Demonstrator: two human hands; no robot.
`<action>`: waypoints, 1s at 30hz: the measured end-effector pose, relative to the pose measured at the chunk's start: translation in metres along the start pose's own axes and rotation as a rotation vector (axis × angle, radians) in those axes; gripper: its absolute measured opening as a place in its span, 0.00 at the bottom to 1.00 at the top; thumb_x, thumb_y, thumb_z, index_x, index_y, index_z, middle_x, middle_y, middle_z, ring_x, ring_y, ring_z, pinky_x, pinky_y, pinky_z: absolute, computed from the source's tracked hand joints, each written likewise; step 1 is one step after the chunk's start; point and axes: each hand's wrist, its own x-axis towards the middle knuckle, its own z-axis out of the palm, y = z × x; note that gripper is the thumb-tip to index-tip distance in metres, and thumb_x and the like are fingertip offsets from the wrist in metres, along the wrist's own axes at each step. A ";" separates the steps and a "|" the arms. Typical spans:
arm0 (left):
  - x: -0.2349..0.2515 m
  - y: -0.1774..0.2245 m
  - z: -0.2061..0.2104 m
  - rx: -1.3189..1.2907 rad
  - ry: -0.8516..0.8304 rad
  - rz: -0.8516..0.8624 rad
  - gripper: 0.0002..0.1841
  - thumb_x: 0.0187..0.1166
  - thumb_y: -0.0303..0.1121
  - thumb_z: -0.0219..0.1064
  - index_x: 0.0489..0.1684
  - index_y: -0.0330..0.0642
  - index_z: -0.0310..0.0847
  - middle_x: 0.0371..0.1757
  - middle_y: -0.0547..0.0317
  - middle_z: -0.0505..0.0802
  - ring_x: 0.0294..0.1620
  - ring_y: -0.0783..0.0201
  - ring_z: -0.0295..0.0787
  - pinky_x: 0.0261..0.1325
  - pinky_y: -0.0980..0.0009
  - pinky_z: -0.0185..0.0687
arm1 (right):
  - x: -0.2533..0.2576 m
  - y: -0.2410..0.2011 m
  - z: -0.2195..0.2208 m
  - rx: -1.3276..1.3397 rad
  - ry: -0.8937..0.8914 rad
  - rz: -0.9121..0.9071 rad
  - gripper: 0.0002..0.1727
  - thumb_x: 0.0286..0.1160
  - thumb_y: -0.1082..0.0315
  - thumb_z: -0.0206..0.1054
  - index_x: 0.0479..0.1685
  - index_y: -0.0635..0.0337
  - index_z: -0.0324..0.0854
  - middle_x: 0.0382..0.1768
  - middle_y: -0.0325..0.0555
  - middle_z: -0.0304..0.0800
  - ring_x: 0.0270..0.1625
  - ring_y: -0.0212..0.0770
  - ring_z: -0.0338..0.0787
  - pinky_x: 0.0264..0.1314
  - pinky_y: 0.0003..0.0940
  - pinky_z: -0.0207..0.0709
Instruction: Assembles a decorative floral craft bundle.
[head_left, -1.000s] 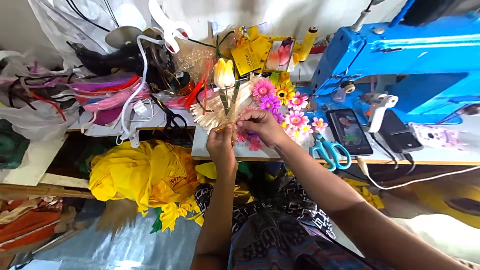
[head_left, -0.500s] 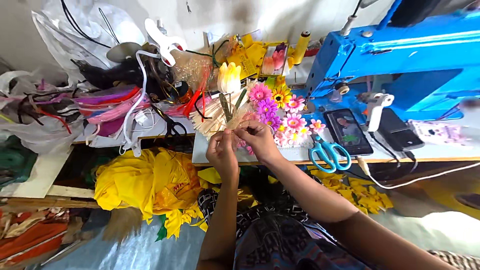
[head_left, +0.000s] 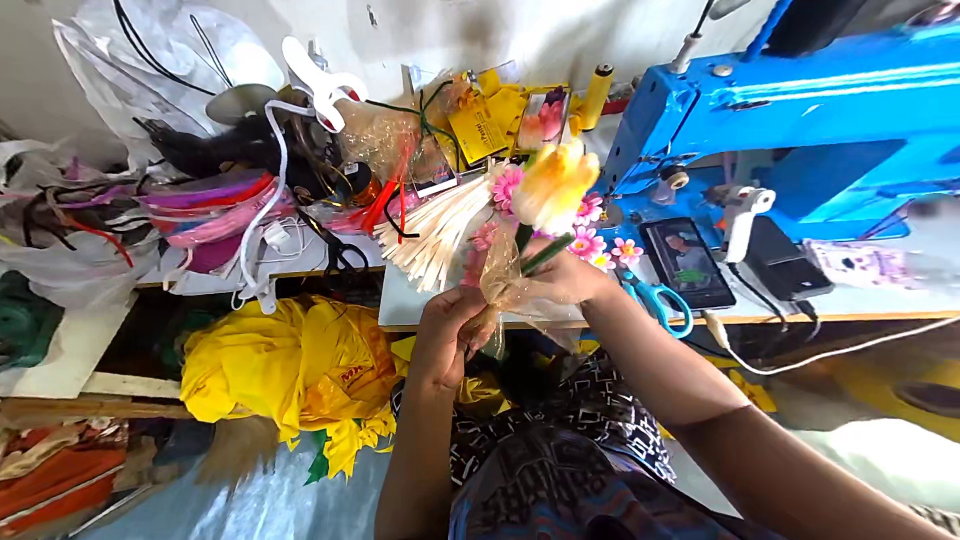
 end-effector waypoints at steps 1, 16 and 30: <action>-0.001 0.000 -0.001 -0.027 -0.032 -0.030 0.17 0.80 0.23 0.53 0.22 0.47 0.85 0.15 0.68 0.84 0.13 0.81 0.76 0.19 0.86 0.73 | 0.001 -0.004 -0.003 -0.040 -0.040 -0.033 0.12 0.69 0.79 0.67 0.46 0.53 0.86 0.39 0.17 0.91 0.41 0.10 0.85 0.46 0.12 0.82; -0.013 -0.013 0.014 0.085 0.006 0.290 0.11 0.75 0.20 0.64 0.46 0.47 0.85 0.32 0.66 0.92 0.22 0.79 0.83 0.26 0.85 0.79 | -0.004 -0.006 0.003 0.204 0.096 0.165 0.15 0.64 0.82 0.70 0.39 0.48 0.86 0.34 0.22 0.92 0.36 0.17 0.88 0.39 0.16 0.84; -0.015 -0.022 0.014 0.389 0.127 0.405 0.06 0.77 0.25 0.69 0.47 0.40 0.89 0.34 0.68 0.92 0.25 0.79 0.83 0.29 0.82 0.81 | -0.020 -0.009 -0.006 -0.134 0.139 -0.082 0.12 0.64 0.73 0.77 0.45 0.46 0.94 0.50 0.17 0.92 0.57 0.14 0.86 0.64 0.19 0.81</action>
